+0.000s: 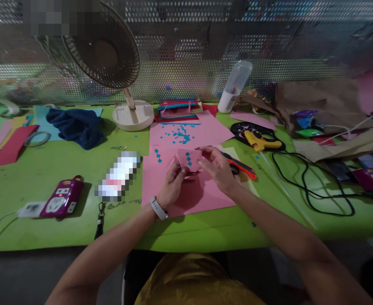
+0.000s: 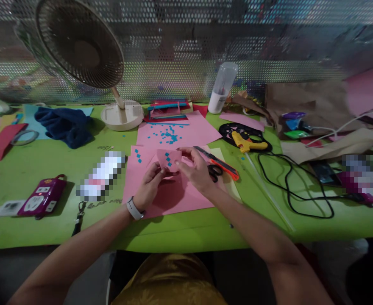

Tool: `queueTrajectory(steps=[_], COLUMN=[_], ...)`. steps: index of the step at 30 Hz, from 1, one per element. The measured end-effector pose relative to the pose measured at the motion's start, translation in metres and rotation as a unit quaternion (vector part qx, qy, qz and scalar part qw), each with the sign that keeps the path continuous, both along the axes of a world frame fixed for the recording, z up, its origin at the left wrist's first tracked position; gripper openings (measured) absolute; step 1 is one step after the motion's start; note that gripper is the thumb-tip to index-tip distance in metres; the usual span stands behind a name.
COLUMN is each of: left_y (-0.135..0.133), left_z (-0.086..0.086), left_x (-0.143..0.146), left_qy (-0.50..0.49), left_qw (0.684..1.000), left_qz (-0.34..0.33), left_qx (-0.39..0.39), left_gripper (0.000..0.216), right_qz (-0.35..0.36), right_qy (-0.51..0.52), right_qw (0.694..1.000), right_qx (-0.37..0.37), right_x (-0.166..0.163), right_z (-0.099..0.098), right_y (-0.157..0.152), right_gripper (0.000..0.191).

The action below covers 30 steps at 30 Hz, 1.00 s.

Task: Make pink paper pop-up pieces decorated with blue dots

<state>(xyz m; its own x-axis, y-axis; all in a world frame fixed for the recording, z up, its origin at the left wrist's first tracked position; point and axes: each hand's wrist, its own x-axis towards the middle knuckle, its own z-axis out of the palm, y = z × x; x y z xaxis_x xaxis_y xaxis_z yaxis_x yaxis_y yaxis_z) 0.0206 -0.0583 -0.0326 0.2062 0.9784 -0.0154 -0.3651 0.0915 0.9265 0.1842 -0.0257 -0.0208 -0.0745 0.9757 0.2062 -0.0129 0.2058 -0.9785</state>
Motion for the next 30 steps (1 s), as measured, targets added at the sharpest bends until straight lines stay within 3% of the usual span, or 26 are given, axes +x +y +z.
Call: queueTrajectory(steps=[5,12,18,30], left_y=[-0.001,-0.003,0.002,0.000], left_z=[0.003,0.009,0.005,0.011], left_x=[0.000,0.000,-0.001,-0.003], left_qy=[0.019,0.018,0.072,0.087], left_qw=[1.000,1.000,0.997,0.994], left_qz=[0.021,0.006,0.014,0.050], left_qx=[0.000,-0.003,-0.002,0.050], left_gripper=[0.031,0.038,0.035,0.032], right_qz=[-0.036,-0.044,-0.044,-0.029], right_qy=[-0.043,-0.068,-0.093,-0.089], right_qw=[0.998,0.996,0.992,0.993], right_qx=[0.010,0.047,0.077,0.076], right_x=[0.002,-0.001,-0.003,-0.005], right_z=[0.001,0.003,0.005,0.009], right_y=[0.001,-0.003,-0.009,-0.014], right_gripper=[0.021,0.021,0.019,0.015])
